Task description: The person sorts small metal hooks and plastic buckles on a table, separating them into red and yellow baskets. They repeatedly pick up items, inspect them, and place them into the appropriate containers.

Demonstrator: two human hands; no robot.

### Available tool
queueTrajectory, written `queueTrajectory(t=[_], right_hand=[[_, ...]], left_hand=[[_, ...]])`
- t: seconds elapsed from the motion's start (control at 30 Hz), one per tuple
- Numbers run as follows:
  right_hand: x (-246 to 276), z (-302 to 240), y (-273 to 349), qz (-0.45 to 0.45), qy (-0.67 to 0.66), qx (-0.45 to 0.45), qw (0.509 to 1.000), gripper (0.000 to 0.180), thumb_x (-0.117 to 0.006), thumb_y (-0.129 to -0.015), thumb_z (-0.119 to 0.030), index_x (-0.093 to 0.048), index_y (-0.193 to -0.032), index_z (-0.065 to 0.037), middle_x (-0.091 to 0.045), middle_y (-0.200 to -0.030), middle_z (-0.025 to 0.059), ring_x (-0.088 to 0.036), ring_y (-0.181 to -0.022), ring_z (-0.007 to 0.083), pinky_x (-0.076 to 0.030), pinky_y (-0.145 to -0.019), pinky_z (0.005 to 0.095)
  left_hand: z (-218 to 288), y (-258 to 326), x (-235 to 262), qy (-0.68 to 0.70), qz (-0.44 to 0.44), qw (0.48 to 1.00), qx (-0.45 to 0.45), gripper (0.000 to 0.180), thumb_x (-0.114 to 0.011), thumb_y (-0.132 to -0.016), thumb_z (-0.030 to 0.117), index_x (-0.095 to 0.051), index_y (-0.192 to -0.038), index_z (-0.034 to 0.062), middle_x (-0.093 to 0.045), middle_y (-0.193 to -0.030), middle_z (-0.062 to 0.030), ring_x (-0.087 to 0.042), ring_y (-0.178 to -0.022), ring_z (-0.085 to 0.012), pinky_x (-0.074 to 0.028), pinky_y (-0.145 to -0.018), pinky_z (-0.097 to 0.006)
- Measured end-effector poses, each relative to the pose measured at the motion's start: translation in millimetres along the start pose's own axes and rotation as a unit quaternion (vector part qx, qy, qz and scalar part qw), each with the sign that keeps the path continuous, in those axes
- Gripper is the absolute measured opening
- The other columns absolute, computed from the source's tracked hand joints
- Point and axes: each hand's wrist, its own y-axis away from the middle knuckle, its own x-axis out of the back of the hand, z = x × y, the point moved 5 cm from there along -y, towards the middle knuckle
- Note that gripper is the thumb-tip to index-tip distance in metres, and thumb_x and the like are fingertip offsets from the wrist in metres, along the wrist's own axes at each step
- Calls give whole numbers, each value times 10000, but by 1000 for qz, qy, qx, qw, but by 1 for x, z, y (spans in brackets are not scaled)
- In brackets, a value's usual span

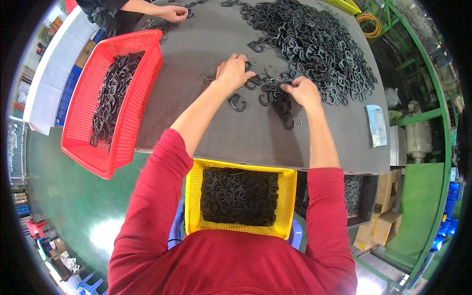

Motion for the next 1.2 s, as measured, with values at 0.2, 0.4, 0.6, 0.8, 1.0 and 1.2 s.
queueTrajectory(t=[0.2,0.4,0.6,0.8,1.0,1.2], right_hand=[[3,-5,-8,-22,-268,43,962,259,-755,-695,-277,-702,-802,-47,-668,-750,99,-604,-713,180,-457,-691,310],[33,27,2,18,-340,-34,940,212,-754,-736,-209,-656,-798,-31,-553,-624,-31,-440,-501,67,-332,-484,223],[43,59,18,15,-641,-109,760,181,-700,-789,-199,-623,-869,-56,-600,-769,-2,-538,-595,115,-408,-488,246],[22,38,-13,-96,-507,-26,856,160,-649,-810,-122,-605,-952,-63,-628,-880,31,-585,-670,151,-491,-597,275],[31,9,-21,10,100,4,995,383,-749,-707,-333,-651,-996,-103,-668,-999,108,-613,-996,282,-473,-834,401],[38,-5,39,-100,-95,127,982,328,-737,-716,-291,-634,-890,-33,-647,-852,106,-606,-793,229,-463,-733,339]], left_hand=[[21,39,-3,-16,56,992,-108,459,-670,-787,368,-583,-1124,68,-544,-1158,-82,-614,-938,-311,-498,-814,-420],[18,25,-9,31,10,995,-92,391,-701,-761,282,-601,-1060,51,-582,-1112,-102,-620,-915,-299,-498,-784,-399],[-10,10,0,483,-82,871,-23,350,-645,-824,215,-596,-1106,14,-622,-863,-42,-604,-895,-163,-495,-712,-300],[-39,14,25,786,-112,591,144,153,-609,-874,191,-602,-977,77,-575,-806,1,-594,-804,-100,-454,-515,-218],[-12,-1,23,214,-59,973,69,489,-691,-770,374,-591,-1100,28,-654,-914,-117,-643,-827,-220,-497,-749,-339],[19,0,-5,-122,1,992,-29,495,-619,-827,356,-455,-1075,-39,-628,-911,-237,-632,-895,-371,-516,-770,-436]])
